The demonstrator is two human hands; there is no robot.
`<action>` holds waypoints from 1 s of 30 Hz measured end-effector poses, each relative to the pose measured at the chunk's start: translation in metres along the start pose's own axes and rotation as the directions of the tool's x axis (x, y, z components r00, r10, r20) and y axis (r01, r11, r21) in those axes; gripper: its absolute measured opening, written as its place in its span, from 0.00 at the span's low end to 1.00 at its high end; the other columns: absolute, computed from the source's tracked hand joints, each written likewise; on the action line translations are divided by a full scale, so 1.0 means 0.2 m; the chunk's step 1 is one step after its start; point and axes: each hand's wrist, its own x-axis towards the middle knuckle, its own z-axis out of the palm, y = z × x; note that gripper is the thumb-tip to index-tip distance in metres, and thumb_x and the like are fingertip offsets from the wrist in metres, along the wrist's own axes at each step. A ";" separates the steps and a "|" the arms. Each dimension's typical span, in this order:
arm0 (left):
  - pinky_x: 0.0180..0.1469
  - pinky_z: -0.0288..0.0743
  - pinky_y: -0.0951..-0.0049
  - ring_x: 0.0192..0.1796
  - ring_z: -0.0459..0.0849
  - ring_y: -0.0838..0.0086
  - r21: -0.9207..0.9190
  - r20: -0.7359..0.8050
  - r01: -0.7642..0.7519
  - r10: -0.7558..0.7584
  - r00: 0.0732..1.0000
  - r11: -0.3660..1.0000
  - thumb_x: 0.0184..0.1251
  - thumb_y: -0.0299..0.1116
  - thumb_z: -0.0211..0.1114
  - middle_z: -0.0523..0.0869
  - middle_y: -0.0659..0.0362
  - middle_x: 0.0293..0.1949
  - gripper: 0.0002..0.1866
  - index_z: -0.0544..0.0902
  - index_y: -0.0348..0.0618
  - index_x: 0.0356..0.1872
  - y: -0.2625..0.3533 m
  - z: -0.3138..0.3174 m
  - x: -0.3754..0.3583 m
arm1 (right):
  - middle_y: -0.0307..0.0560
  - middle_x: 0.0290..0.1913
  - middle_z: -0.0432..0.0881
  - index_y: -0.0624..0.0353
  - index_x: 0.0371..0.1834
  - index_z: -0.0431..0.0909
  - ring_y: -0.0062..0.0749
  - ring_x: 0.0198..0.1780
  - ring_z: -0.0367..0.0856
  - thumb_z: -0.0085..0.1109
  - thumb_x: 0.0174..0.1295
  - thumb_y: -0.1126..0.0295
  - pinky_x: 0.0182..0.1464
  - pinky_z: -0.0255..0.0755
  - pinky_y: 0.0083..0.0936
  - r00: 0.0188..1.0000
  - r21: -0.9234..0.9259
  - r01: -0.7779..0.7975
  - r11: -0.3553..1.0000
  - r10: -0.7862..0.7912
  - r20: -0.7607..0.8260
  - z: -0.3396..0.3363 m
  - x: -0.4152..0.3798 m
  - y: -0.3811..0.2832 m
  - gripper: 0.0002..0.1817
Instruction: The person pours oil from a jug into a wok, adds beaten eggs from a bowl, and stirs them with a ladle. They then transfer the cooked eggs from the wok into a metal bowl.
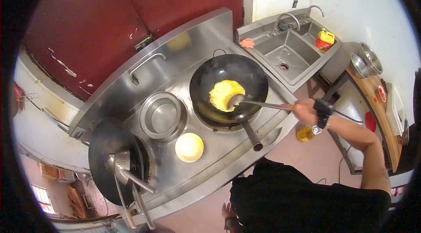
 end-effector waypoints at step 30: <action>0.63 0.68 0.56 0.63 0.73 0.55 0.044 -0.169 -0.122 0.128 0.977 0.992 0.70 0.48 0.48 0.69 0.52 0.67 0.31 0.59 0.51 0.72 -0.06 0.17 -0.25 | 0.66 0.33 0.81 0.51 0.64 0.68 0.60 0.36 0.82 0.52 0.59 0.71 0.38 0.75 0.48 0.946 0.298 -0.240 0.924 0.291 -0.142 0.20 0.31 0.12 0.26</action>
